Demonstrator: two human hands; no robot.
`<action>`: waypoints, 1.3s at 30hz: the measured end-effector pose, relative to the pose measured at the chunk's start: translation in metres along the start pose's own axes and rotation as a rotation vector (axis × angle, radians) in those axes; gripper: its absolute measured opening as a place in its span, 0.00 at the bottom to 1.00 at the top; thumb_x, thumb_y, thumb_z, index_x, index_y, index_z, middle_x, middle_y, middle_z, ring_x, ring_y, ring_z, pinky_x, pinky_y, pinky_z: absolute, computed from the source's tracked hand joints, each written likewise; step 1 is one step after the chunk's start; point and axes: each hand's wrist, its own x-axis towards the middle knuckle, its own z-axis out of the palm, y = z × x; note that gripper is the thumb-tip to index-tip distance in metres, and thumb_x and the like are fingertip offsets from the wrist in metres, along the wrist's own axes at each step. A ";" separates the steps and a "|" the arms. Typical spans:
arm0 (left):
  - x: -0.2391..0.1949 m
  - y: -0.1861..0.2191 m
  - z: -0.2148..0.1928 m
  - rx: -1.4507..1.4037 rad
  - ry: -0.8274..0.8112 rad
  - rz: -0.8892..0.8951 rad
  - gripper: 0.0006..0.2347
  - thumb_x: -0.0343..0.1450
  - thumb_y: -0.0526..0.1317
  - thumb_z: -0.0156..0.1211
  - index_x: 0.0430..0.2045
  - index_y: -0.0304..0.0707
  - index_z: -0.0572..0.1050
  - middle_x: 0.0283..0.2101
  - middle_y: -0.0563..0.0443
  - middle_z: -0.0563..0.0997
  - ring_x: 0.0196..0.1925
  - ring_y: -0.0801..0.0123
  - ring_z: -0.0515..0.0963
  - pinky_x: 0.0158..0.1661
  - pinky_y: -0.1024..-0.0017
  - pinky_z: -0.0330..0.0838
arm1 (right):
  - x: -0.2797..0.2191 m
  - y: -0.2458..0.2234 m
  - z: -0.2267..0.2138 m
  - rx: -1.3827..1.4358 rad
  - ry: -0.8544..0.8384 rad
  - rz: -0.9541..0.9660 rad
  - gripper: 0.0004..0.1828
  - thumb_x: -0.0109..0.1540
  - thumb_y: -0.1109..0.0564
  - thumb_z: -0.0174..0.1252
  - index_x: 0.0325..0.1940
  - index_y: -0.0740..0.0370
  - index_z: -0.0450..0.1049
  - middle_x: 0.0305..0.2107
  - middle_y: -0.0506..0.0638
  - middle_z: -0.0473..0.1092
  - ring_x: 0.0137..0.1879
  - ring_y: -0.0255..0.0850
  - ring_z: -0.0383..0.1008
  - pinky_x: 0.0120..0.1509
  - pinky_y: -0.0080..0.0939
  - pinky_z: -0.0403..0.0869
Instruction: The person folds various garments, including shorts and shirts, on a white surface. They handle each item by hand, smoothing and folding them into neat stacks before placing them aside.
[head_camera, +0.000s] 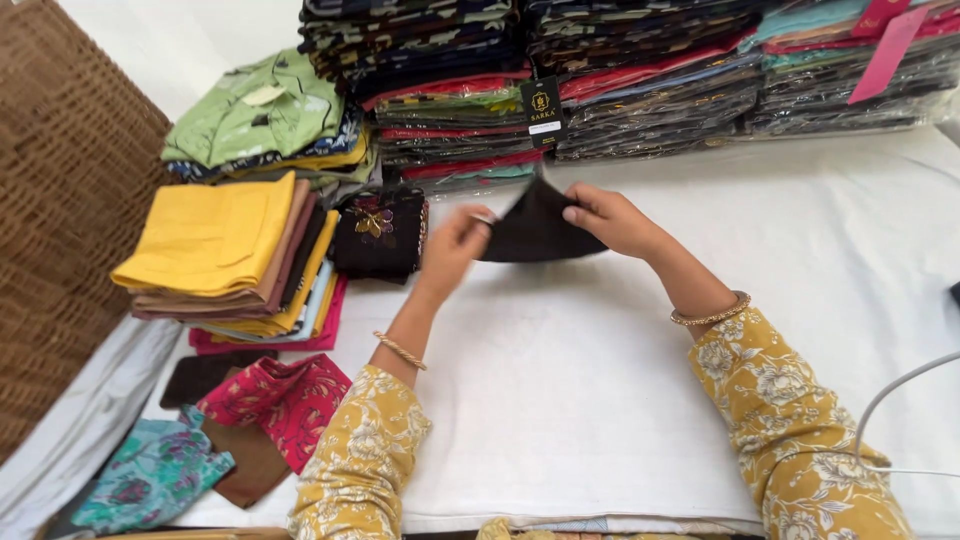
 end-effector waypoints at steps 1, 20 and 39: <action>0.004 -0.002 -0.009 -0.204 0.074 -0.097 0.11 0.80 0.40 0.58 0.54 0.37 0.77 0.31 0.41 0.71 0.32 0.66 0.66 0.38 0.64 0.62 | 0.002 -0.003 0.002 0.106 0.081 -0.003 0.08 0.72 0.55 0.55 0.51 0.62 0.72 0.35 0.51 0.70 0.41 0.35 0.65 0.48 0.40 0.70; 0.012 0.092 -0.070 0.313 -0.011 -0.082 0.25 0.73 0.29 0.56 0.66 0.53 0.72 0.52 0.42 0.79 0.55 0.58 0.79 0.59 0.70 0.72 | 0.011 0.033 0.063 0.465 0.266 0.173 0.15 0.70 0.52 0.49 0.55 0.63 0.71 0.40 0.49 0.76 0.43 0.34 0.76 0.47 0.36 0.78; 0.011 -0.060 -0.136 1.208 0.213 -0.263 0.23 0.72 0.34 0.60 0.65 0.52 0.69 0.78 0.39 0.57 0.74 0.42 0.60 0.67 0.54 0.64 | 0.002 0.007 0.059 0.054 0.246 0.137 0.15 0.67 0.54 0.56 0.55 0.63 0.74 0.46 0.55 0.77 0.52 0.44 0.78 0.57 0.43 0.75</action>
